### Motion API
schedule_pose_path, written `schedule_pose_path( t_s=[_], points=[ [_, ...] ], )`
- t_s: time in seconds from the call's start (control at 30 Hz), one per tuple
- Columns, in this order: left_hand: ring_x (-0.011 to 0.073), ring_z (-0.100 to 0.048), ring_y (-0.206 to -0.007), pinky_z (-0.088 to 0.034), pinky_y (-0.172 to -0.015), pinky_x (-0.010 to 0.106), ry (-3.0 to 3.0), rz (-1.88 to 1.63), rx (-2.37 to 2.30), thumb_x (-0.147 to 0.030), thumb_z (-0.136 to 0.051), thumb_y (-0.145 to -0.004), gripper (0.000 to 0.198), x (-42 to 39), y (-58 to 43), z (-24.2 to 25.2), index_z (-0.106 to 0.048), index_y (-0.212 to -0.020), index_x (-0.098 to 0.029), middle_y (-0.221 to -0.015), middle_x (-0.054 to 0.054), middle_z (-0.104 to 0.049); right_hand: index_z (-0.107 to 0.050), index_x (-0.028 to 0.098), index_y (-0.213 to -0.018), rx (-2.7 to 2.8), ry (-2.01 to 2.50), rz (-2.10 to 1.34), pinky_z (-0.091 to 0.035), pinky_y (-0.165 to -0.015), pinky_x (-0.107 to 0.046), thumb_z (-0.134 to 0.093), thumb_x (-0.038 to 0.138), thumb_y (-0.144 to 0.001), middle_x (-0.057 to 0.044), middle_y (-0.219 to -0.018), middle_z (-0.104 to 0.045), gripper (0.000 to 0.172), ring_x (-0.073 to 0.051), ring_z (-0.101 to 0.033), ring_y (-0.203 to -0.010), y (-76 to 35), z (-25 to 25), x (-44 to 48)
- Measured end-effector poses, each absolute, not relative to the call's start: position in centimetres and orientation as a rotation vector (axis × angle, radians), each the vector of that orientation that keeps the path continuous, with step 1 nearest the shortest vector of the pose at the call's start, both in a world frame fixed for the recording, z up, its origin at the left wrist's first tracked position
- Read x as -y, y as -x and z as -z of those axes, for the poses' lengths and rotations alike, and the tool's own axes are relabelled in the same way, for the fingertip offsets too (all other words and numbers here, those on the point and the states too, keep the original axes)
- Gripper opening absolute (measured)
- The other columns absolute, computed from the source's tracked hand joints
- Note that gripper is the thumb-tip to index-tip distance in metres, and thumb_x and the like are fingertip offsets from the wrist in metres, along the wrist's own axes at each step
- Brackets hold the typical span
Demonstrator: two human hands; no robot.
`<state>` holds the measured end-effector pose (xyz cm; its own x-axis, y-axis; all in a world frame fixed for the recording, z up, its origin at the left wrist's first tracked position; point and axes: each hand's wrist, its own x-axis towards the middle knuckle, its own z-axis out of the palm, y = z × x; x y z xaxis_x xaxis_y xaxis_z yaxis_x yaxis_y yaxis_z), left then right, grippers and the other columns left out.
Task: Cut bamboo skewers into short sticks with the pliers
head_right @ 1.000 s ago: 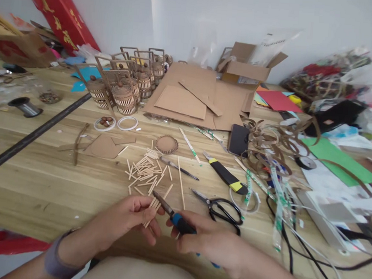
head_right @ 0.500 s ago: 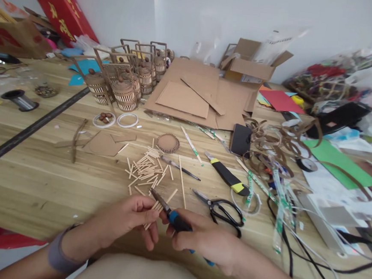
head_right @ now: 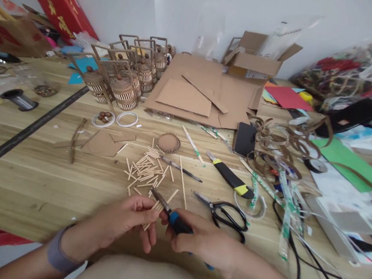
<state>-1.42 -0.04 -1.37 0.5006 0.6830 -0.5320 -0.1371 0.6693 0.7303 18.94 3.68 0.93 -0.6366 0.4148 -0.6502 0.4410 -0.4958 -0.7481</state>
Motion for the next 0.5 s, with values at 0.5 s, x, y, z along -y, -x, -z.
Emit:
schedule_pose_path(
  t_s=[0.5],
  points=[
    [0.0121, -0.060, -0.050, -0.041, -0.056, 0.025, -0.748, -0.533, -0.914, -0.064, -0.068, -0.073, 0.049, 0.18, 1.27, 1.25, -0.062, -0.081, -0.015, -0.066, 0.001, -0.066, -0.056, 0.019, -0.082, -1.574, -1.388, 2.375, -0.034, -0.069, -0.029, -0.059, 0.026, -0.058, 0.000, -0.081, -0.054, 0.025, -0.017, -0.045, -0.078, -19.29, -0.85, -2.90]
  ],
)
